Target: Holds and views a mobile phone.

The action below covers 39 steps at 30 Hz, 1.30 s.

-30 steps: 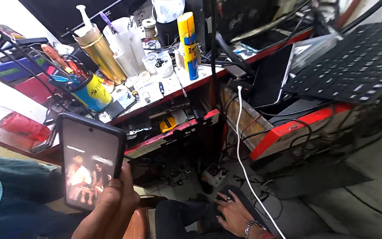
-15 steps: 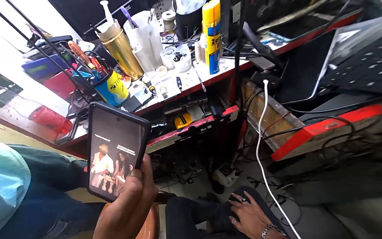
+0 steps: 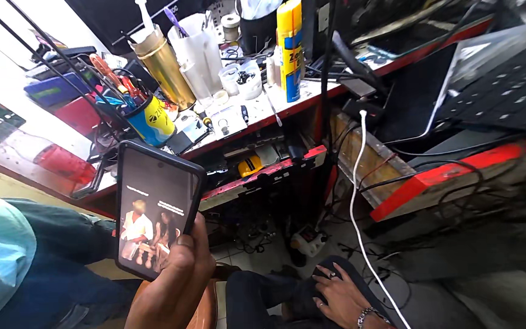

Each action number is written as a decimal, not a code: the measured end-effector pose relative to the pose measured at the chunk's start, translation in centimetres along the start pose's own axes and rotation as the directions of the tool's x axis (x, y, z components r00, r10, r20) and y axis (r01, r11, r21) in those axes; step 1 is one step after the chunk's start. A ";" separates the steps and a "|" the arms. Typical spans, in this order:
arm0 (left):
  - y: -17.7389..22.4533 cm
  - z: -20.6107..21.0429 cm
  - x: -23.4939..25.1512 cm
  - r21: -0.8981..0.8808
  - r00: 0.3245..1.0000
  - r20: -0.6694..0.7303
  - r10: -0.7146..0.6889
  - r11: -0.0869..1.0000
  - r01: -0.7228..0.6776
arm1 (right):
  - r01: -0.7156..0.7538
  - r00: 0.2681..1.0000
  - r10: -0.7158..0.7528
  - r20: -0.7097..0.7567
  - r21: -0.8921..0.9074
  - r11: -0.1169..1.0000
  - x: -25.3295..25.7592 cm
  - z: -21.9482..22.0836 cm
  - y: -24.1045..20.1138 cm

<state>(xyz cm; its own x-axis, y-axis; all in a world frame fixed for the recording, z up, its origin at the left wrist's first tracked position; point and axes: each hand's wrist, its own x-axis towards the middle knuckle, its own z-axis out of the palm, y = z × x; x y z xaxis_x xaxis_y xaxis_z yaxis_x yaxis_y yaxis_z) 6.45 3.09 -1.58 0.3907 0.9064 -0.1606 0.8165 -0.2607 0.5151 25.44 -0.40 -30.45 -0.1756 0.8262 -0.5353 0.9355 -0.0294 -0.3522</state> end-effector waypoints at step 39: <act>-0.4 0.3 -0.1 0.028 1.000 -0.001 -0.004 1.000 0.004 | -0.004 1.000 0.004 0.012 -0.001 1.000 -0.1 -0.4 -0.2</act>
<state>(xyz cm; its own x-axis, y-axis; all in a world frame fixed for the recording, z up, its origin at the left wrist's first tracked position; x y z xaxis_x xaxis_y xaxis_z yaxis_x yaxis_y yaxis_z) 6.21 3.03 -2.01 0.3871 0.9076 -0.1623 0.8297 -0.2661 0.4906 25.43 -0.30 -30.03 -0.1759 0.8190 -0.5461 0.9363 -0.0320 -0.3496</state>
